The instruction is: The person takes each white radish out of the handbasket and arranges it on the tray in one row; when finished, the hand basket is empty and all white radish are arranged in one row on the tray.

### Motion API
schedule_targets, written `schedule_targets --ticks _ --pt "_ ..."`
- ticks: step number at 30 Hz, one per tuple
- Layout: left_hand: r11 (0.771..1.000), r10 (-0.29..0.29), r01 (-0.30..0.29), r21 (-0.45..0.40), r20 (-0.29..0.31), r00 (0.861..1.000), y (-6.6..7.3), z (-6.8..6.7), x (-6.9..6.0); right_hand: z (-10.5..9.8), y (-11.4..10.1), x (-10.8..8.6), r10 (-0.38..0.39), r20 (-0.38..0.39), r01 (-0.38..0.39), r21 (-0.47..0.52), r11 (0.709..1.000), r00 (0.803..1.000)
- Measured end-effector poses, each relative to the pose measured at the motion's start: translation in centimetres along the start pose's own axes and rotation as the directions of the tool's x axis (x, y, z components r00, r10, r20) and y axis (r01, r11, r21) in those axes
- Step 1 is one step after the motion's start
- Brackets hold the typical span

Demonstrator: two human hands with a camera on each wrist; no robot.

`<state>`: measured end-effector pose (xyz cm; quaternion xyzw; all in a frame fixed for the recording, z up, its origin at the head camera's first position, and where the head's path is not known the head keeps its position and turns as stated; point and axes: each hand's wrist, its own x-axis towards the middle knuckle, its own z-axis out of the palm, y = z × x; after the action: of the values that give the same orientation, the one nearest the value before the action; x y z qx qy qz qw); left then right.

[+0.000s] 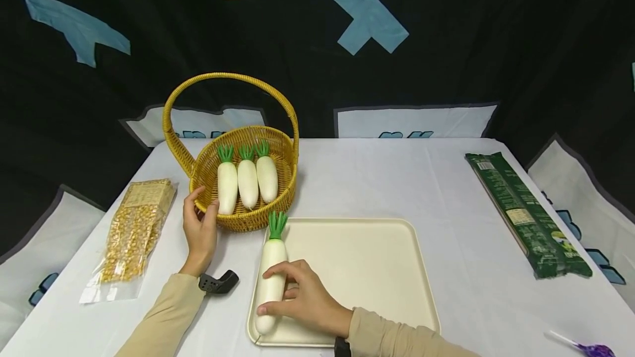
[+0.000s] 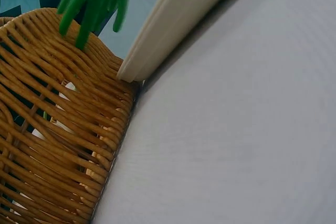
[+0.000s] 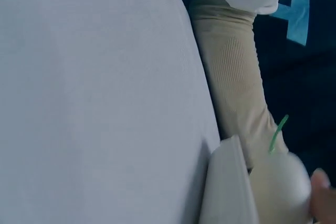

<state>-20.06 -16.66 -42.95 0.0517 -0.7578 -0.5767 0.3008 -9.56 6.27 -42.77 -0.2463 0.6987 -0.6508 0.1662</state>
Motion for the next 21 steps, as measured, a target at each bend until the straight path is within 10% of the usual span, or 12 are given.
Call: schedule_targets --ticks 8,21 --pt "1.000 0.014 -0.014 -0.010 -0.004 1.000 -0.2 0.0 -0.1 0.3 0.1 -0.3 -0.113 -0.007 0.101 -0.391 0.915 0.994" --pt "0.998 -0.031 0.033 -0.045 0.029 0.999 3.5 -0.4 -0.8 0.3 -0.6 -0.9 -0.006 0.049 0.029 -0.465 0.885 0.999"
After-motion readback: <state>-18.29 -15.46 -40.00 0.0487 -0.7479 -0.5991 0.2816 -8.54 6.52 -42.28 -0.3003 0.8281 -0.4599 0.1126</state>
